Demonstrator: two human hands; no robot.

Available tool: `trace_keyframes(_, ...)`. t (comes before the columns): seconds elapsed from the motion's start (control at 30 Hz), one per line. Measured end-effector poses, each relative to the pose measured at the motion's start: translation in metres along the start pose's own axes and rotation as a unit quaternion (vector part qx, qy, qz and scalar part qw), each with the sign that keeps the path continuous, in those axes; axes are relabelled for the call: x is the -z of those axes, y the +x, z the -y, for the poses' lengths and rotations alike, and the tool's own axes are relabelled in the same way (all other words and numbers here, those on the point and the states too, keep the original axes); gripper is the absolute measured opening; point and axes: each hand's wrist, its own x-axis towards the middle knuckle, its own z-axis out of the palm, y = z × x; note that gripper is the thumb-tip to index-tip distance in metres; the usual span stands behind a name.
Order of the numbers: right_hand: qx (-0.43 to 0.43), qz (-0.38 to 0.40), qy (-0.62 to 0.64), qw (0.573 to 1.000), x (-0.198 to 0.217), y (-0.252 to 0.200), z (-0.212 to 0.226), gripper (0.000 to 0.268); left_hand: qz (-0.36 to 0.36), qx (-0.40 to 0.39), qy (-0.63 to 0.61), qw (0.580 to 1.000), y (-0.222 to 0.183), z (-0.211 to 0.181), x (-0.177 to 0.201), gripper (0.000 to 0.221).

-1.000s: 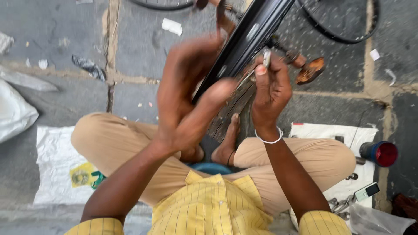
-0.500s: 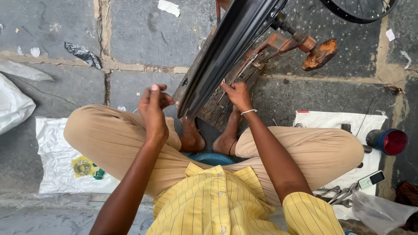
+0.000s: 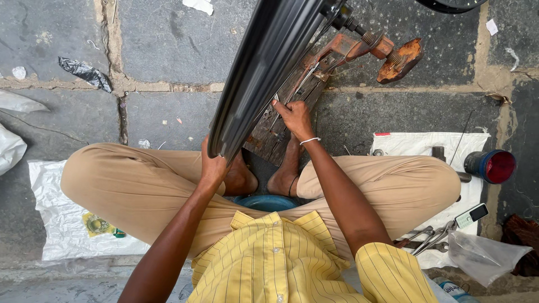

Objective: The person mounts a bicycle wheel onto a truing stand, spins the wheel, and adjusts the spokes by hand using small components.

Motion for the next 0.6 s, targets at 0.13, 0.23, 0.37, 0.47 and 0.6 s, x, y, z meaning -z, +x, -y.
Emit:
trace_keyframes(0.13, 0.003, 0.001, 0.007, 1.0, -0.001, 0.0, -0.001, 0.07, 0.001, -0.065, -0.02, 0.998, 0.001, 0.006, 0.0, 0.024)
trace_keyframes(0.23, -0.01, 0.005, 0.01, 1.0, -0.001, 0.001, 0.0, 0.068, 0.007, -0.045, -0.008, 0.999, 0.001, 0.01, 0.001, 0.024)
trace_keyframes(0.37, -0.009, 0.007, 0.016, 1.0, -0.001, 0.0, -0.001, 0.069, 0.006, -0.03, 0.023, 0.999, 0.0, 0.009, 0.0, 0.024)
trace_keyframes(0.47, -0.013, 0.007, 0.012, 1.0, -0.001, 0.0, 0.0, 0.069, 0.03, -0.019, 0.1, 0.994, -0.001, -0.005, 0.0, 0.025)
trace_keyframes(0.6, -0.017, 0.009, 0.009, 1.0, 0.0, 0.0, 0.002, 0.068, 0.014, -0.095, 0.113, 0.989, -0.02, -0.038, -0.009, 0.034)
